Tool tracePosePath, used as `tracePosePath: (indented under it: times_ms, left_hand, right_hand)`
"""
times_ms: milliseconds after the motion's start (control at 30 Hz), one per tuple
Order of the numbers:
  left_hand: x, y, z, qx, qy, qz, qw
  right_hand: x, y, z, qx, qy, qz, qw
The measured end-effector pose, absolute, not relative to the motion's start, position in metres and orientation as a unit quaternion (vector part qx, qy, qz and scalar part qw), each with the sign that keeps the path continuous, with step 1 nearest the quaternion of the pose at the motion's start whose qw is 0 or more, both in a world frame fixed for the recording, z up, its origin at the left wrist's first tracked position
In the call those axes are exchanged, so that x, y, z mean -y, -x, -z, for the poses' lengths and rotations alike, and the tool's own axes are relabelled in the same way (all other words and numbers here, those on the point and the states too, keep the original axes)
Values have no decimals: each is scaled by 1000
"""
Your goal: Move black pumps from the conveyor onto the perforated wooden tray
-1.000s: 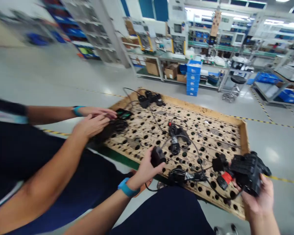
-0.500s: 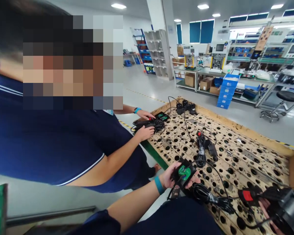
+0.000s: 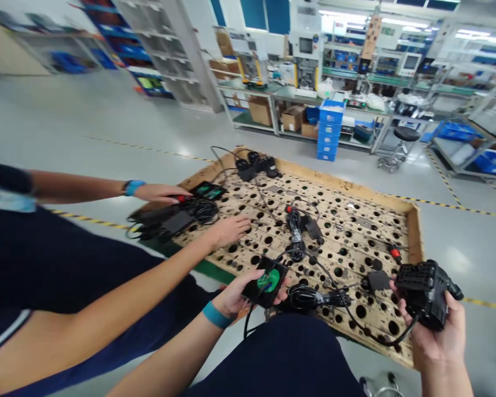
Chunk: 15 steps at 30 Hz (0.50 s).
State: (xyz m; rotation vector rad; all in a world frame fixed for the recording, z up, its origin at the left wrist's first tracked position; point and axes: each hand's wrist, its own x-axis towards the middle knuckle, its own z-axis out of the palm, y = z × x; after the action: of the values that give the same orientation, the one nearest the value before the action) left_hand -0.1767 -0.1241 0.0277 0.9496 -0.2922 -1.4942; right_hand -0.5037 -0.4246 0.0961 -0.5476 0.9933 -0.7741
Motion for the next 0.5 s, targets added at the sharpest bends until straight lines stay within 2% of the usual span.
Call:
tracePosePath:
  times_ms: [267, 500]
  left_hand:
    - [212, 206, -36, 263, -472, 700, 468]
    - [313, 272, -34, 408, -497, 643, 416]
  right_hand:
    - [392, 564, -118, -384, 313, 446, 746]
    - [356, 584, -82, -400, 178, 426, 792]
